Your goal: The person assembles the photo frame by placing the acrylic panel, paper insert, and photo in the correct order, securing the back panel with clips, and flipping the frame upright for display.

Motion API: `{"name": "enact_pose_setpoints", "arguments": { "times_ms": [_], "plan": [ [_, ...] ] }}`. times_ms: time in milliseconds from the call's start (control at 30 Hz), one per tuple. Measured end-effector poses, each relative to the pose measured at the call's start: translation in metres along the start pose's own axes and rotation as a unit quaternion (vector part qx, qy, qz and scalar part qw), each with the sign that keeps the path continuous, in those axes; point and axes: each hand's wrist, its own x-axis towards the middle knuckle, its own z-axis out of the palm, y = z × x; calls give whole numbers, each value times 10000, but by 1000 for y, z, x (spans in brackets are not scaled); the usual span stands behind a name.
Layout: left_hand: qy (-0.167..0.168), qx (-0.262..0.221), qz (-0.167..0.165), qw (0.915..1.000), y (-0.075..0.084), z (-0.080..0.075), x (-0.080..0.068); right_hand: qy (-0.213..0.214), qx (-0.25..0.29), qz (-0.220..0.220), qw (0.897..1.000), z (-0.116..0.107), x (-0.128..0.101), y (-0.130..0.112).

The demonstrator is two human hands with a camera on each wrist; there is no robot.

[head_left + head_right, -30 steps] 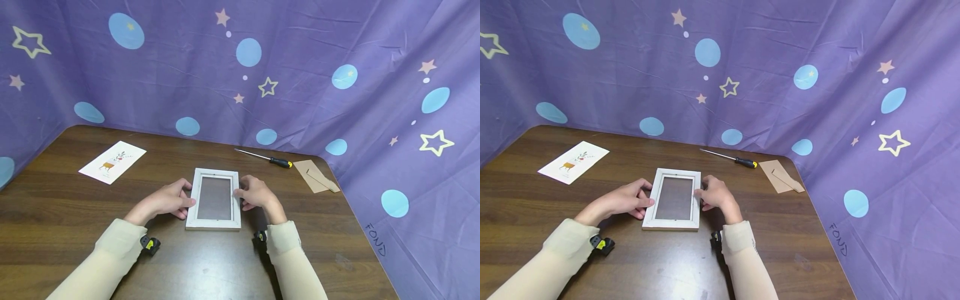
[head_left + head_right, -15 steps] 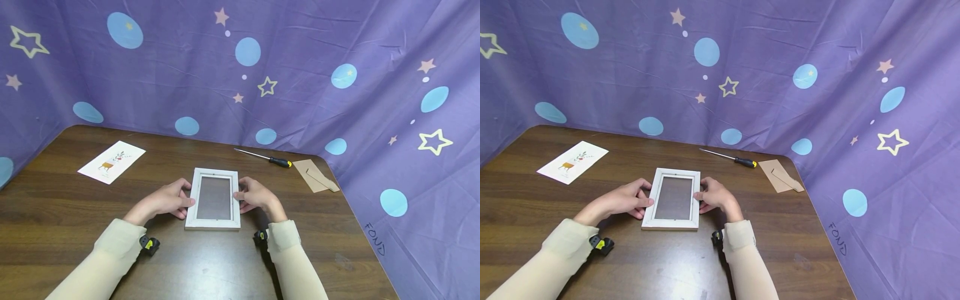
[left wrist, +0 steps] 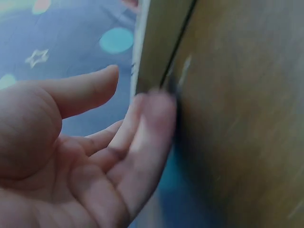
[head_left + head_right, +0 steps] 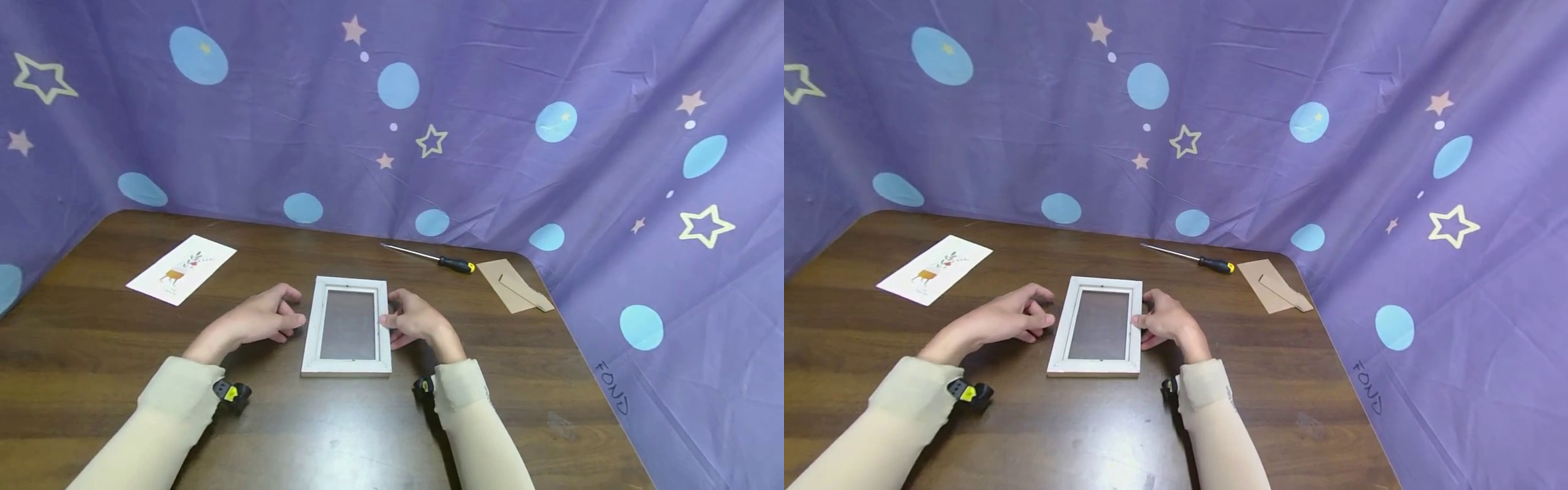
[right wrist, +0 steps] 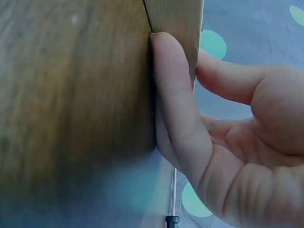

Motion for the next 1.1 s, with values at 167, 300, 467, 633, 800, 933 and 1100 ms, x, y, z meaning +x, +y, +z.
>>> {"name": "enact_pose_setpoints", "arguments": {
  "times_ms": [167, 300, 467, 633, 800, 933, 1100],
  "plan": [
    [759, 1047, 129, 9915, -6, -34, -2, -61, -64, -26, 10000, 1, 3, 0],
    [1185, 1811, 200, 9761, -12, -63, 4, -49, -104, -54, 9999, 0, 3, 0],
    [1559, 2697, -122, 9502, -27, -95, 10, -33, -122, -55, 9999, -1, 3, 3],
    [1735, 3087, -635, 9330, -42, -113, 5, -8, -95, -37, 9999, -1, 4, 4],
    [1650, 3194, -911, 9287, -54, -119, -3, -5, -88, -45, 10000, -1, 5, 5],
    [1591, 3216, -954, 9285, -58, -119, -4, 13, -104, -67, 9999, -3, 4, 3],
    [1453, 3313, -905, 9279, -60, -115, -1, 19, -100, -82, 9999, -5, 4, 4]
  ]
}}
